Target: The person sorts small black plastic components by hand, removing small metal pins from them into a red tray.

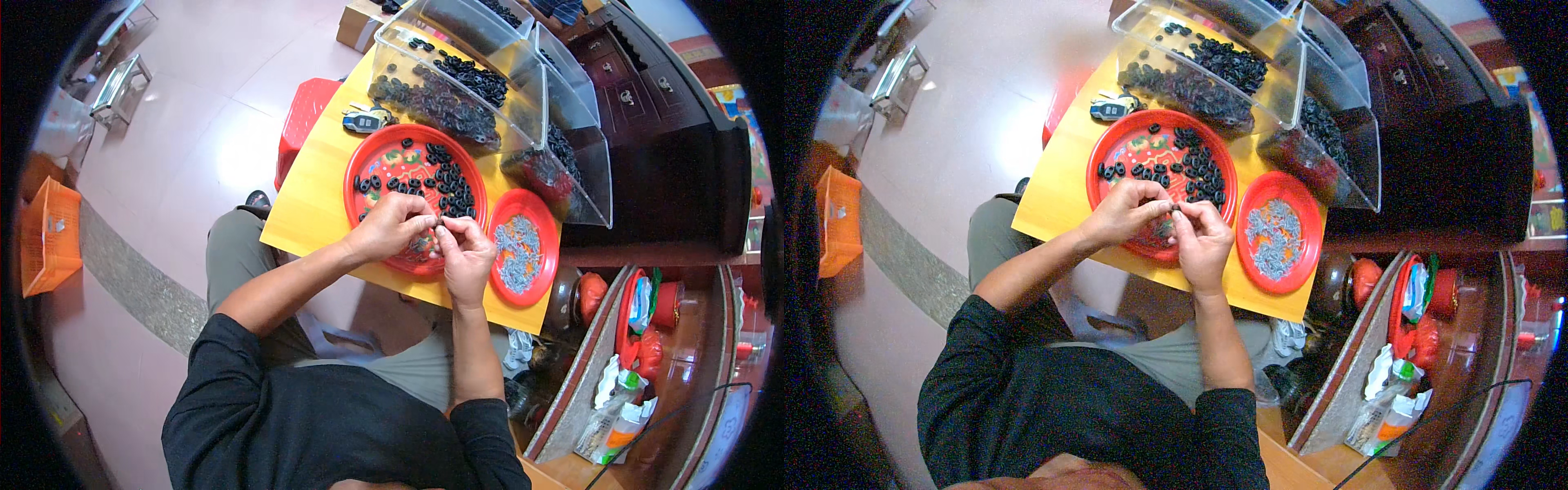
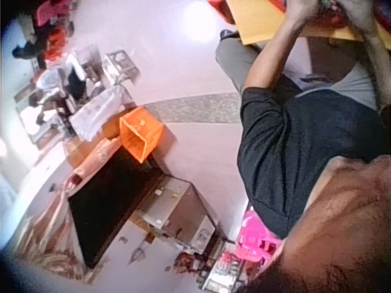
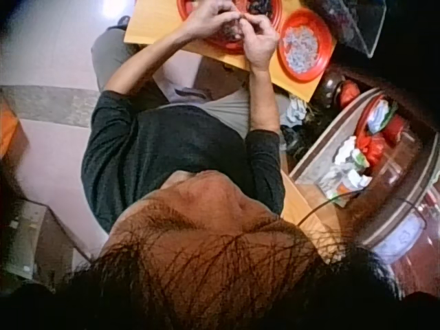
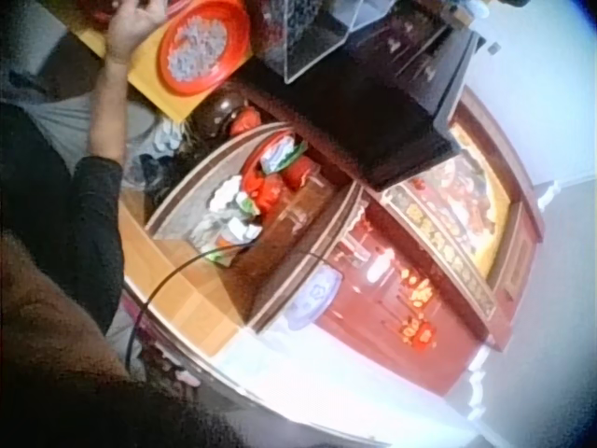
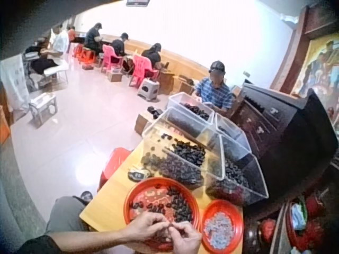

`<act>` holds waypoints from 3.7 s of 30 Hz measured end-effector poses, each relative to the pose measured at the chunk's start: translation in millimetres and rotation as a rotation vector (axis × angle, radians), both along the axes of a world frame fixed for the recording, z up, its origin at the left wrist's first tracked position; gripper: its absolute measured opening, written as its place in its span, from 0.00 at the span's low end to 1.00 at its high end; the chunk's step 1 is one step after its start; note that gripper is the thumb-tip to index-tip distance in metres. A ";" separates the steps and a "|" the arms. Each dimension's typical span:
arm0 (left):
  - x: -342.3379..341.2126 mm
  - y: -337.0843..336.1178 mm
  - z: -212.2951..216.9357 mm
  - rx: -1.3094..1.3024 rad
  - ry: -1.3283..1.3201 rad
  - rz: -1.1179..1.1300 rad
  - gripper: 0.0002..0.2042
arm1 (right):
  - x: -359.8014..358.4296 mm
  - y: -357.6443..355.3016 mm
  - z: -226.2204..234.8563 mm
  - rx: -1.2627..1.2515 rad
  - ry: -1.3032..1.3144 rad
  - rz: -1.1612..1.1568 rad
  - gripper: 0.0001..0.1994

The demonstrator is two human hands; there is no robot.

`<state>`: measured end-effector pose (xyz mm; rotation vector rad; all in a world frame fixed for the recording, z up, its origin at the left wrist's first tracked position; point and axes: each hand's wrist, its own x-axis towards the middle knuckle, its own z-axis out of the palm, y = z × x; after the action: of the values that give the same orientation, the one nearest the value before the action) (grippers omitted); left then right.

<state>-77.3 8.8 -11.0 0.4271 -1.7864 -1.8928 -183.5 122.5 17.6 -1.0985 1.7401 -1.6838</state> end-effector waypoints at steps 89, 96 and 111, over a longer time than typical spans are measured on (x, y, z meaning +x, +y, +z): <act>16.5 12.6 6.5 0.569 0.222 -0.026 0.07 | -3.1 -10.1 37.2 0.089 0.298 0.121 0.07; 15.1 15.8 5.0 0.726 0.236 0.005 0.06 | -2.6 -13.0 32.4 0.115 0.326 0.119 0.06; 13.5 15.9 7.5 0.731 0.182 0.089 0.06 | 5.6 -7.4 39.3 0.182 0.715 0.085 0.23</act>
<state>-63.8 24.8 -3.5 0.5447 -0.8988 -2.3857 -177.9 115.1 56.9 -1.7953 2.1577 -1.1073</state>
